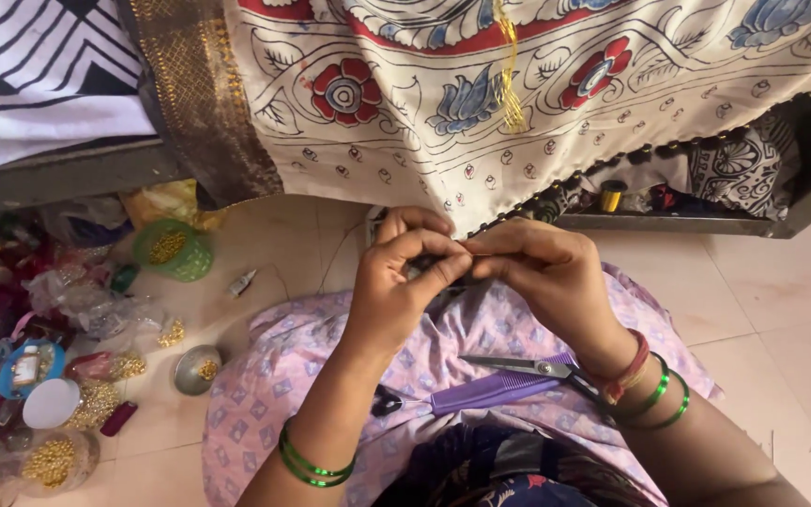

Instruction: The recorder is crafting or repairing hanging decorations for a decorative fabric panel.

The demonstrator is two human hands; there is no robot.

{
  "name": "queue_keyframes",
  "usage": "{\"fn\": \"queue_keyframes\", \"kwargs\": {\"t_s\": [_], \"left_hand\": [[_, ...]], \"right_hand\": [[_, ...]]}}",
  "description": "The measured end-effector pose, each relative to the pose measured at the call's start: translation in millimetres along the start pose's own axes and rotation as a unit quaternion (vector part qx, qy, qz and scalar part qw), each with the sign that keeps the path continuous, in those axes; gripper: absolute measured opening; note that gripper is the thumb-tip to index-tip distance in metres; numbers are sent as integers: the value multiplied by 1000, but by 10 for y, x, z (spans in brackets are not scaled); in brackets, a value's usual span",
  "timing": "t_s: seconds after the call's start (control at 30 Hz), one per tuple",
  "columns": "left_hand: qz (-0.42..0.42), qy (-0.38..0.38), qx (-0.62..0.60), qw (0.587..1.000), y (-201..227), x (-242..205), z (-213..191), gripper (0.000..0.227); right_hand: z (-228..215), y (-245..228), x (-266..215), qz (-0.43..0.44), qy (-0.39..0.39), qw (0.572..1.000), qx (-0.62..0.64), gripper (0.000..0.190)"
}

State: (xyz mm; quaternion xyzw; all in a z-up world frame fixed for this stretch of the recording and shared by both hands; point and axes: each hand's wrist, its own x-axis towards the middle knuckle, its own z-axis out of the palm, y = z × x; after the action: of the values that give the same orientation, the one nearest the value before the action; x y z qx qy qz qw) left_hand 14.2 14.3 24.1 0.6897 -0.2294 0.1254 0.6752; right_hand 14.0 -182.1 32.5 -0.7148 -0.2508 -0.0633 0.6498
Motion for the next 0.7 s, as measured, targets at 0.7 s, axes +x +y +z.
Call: {"fn": "queue_keyframes", "kwargs": {"t_s": [0.7], "left_hand": [[15,104,188,976,-31,130,-117,13]], "right_hand": [[-571,63,262,-26,39,993,-109,21]]}}
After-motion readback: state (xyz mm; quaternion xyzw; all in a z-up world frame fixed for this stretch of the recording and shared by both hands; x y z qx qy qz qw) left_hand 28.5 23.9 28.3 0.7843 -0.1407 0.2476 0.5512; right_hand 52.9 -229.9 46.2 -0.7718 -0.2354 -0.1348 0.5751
